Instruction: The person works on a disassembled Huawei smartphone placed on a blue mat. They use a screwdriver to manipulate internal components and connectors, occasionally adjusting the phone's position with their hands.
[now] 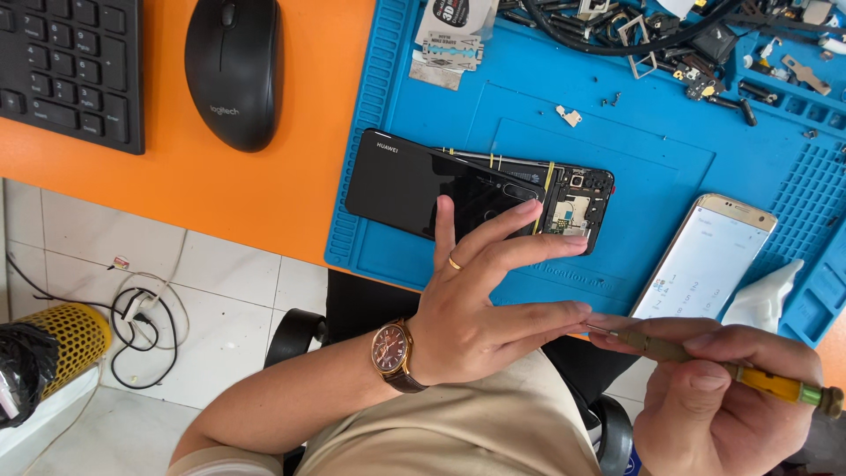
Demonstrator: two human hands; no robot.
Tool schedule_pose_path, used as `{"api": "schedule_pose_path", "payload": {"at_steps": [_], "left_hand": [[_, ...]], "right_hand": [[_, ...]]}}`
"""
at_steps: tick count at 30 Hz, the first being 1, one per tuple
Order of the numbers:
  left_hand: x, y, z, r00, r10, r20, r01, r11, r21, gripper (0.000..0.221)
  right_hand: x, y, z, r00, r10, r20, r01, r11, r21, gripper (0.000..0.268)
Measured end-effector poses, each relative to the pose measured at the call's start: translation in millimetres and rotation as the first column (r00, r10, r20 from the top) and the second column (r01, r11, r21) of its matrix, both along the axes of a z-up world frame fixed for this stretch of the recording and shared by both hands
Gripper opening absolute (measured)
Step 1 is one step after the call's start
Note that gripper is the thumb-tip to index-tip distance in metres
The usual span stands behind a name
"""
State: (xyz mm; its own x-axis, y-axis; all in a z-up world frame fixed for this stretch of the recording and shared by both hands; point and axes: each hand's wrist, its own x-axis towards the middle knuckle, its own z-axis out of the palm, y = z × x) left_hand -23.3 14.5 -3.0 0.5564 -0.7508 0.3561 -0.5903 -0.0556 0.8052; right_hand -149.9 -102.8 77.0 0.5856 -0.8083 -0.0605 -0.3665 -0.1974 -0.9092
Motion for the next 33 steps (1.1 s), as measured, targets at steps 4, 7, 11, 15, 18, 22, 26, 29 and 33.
{"api": "schedule_pose_path", "payload": {"at_steps": [4, 7, 11, 15, 18, 22, 26, 29, 33], "left_hand": [[-2, -1, -3, 1.000, 0.012, 0.010, -0.012, 1.000, -0.009, 0.016], [0, 0, -2, 1.000, -0.006, 0.003, 0.006, 1.000, 0.005, 0.013], [0, -2, -1, 1.000, 0.001, 0.023, -0.001, 1.000, 0.008, 0.009], [1, -4, -1, 1.000, 0.015, 0.008, -0.015, 0.999, 0.030, 0.010], [1, -6, -2, 0.996, 0.024, 0.083, -0.028, 0.999, 0.038, 0.018], [-5, -10, -16, 0.889, 0.008, 0.457, -0.040, 0.997, 0.060, 0.027], [-9, -19, -16, 0.799, 0.078, 0.596, -0.135, 0.990, 0.052, 0.029], [-8, -20, -15, 0.792, 0.074, 0.606, -0.165, 0.982, 0.095, 0.025], [-9, -20, -15, 0.804, 0.060, 0.592, -0.157, 0.981, 0.113, 0.023]], "right_hand": [[-1, 2, 1, 0.993, -0.011, -0.119, 0.004, 0.998, -0.061, 0.039], [0, 0, 2, 0.992, 0.004, -0.127, -0.013, 0.998, -0.067, 0.038], [-3, -2, 0, 0.986, 0.000, -0.169, -0.018, 0.994, -0.105, 0.039], [-8, -15, -5, 0.995, 0.018, -0.103, -0.027, 0.996, -0.089, 0.038], [-11, -35, -20, 0.997, 0.051, -0.065, -0.058, 0.991, -0.118, 0.039], [12, -67, -20, 0.975, 0.209, -0.073, -0.215, 0.972, -0.093, 0.035], [43, -83, -22, 0.933, 0.348, -0.093, -0.358, 0.926, -0.125, 0.033], [56, -86, -25, 0.911, 0.404, -0.083, -0.412, 0.898, -0.155, 0.028], [61, -90, -27, 0.893, 0.418, -0.165, -0.445, 0.875, -0.194, 0.034]]}}
